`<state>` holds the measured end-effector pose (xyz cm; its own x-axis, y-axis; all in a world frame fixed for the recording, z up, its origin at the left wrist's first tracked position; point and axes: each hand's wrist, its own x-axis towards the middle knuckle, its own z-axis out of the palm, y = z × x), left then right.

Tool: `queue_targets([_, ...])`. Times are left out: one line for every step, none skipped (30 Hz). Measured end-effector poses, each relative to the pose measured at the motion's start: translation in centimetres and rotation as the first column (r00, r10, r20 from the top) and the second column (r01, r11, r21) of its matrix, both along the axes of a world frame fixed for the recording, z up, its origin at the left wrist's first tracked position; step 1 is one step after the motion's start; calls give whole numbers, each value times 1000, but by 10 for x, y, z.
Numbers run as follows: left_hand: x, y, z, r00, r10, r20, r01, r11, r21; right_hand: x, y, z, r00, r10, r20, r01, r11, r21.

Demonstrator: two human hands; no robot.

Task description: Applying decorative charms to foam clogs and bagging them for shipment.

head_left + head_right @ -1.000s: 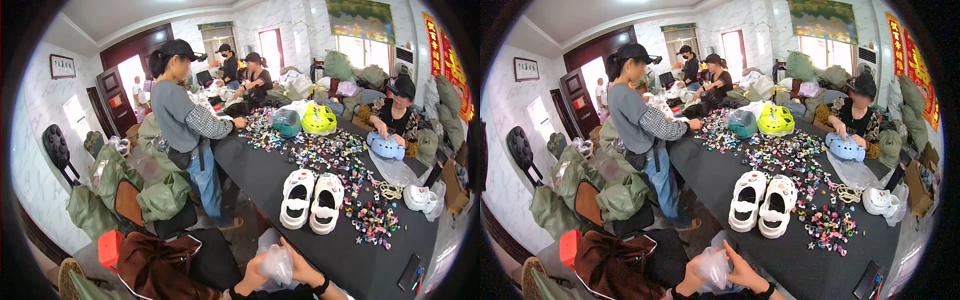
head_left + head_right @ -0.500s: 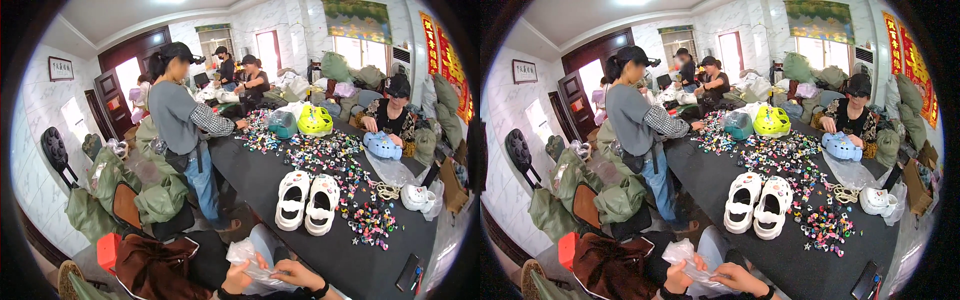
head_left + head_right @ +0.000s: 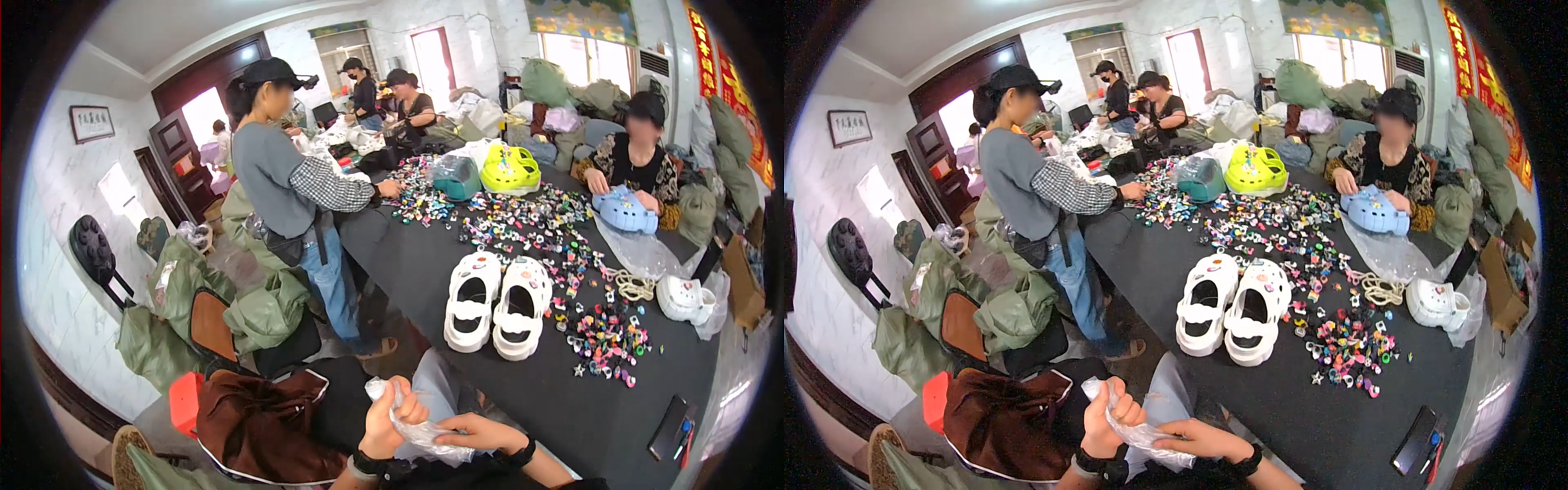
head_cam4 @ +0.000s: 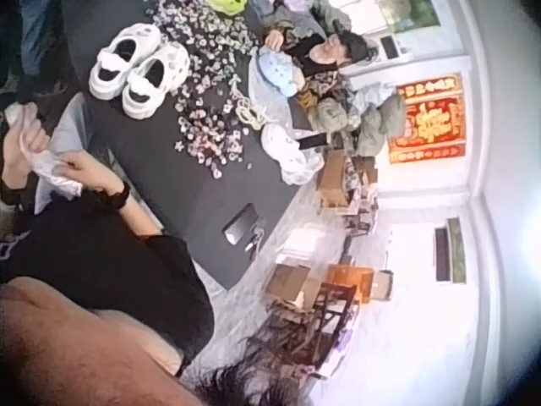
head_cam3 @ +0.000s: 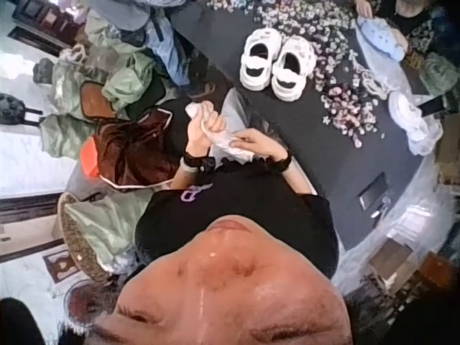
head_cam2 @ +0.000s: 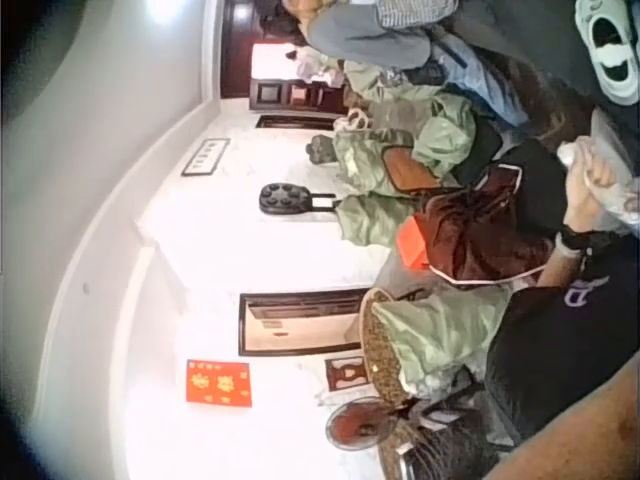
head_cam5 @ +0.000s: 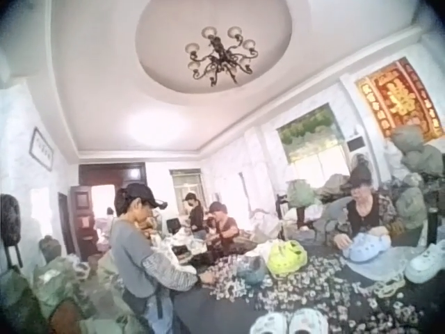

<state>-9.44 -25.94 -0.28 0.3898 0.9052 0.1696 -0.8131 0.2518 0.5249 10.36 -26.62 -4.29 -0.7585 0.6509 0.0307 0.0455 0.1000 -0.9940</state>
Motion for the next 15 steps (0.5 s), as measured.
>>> queue_targets([2, 0, 3, 999, -8, -50, 9, 999, 30, 1, -2, 2, 999, 12, -37, -11, 1000, 12])
queue_targets([7, 3, 7, 998, -20, -59, 22, 999, 26, 2, -1, 3, 997, 21, -74, -18, 999, 29])
queue_targets([13, 5, 13, 994, 38, -104, -34, 999, 41, 5, -1, 2, 997, 7, -83, -5, 1000, 25])
queue_targets([18, 6, 18, 984, 95, -148, -87, 994, 60, 8, -1, 1, 991, -65, -114, 63, 998, -25])
queue_targets([22, 8, 20, 970, 148, -192, -136, 988, 78, 11, -3, 1, 979, -143, -143, 132, 988, -81])
queue_targets([14, 14, 4, 950, 187, -250, -155, 978, 142, 12, -8, 2, 943, -300, -145, 253, 928, -272])
queue_targets([11, 14, -9, 924, 231, -303, -199, 971, 132, 13, -7, -8, 905, -383, -183, 304, 886, -350])
queue_targets([17, 14, -5, 836, 380, -395, -267, 912, 312, 16, -6, -6, 875, -455, -168, 368, 848, -382])
queue_targets([23, 14, -1, 721, 530, -446, -299, 820, 488, 19, -5, 0, 840, -522, -150, 426, 804, -414])
queue_targets([18, 18, -9, 585, 671, -456, -292, 699, 653, 20, -1, 5, 816, -554, -167, 452, 791, -413])
queue_targets([15, 19, -5, 590, 659, -467, -285, 711, 643, 24, -1, 13, 814, -564, -139, 469, 780, -415])
queue_targets([9, 22, 3, 390, 764, -514, -26, 567, 823, 28, -1, 15, 818, -556, -148, 463, 789, -405])
queue_targets([9, 23, 10, 193, 864, -465, 280, 406, 870, 31, -1, 15, 822, -547, -156, 456, 797, -395])
queue_targets([13, 23, 15, 172, 837, -520, 258, 471, 844, 32, 1, 13, 822, -549, -153, 455, 793, -405])
queue_targets([14, 25, 18, 171, 830, -531, 261, 481, 837, 34, 3, 9, 882, -445, -153, 394, 877, -275])
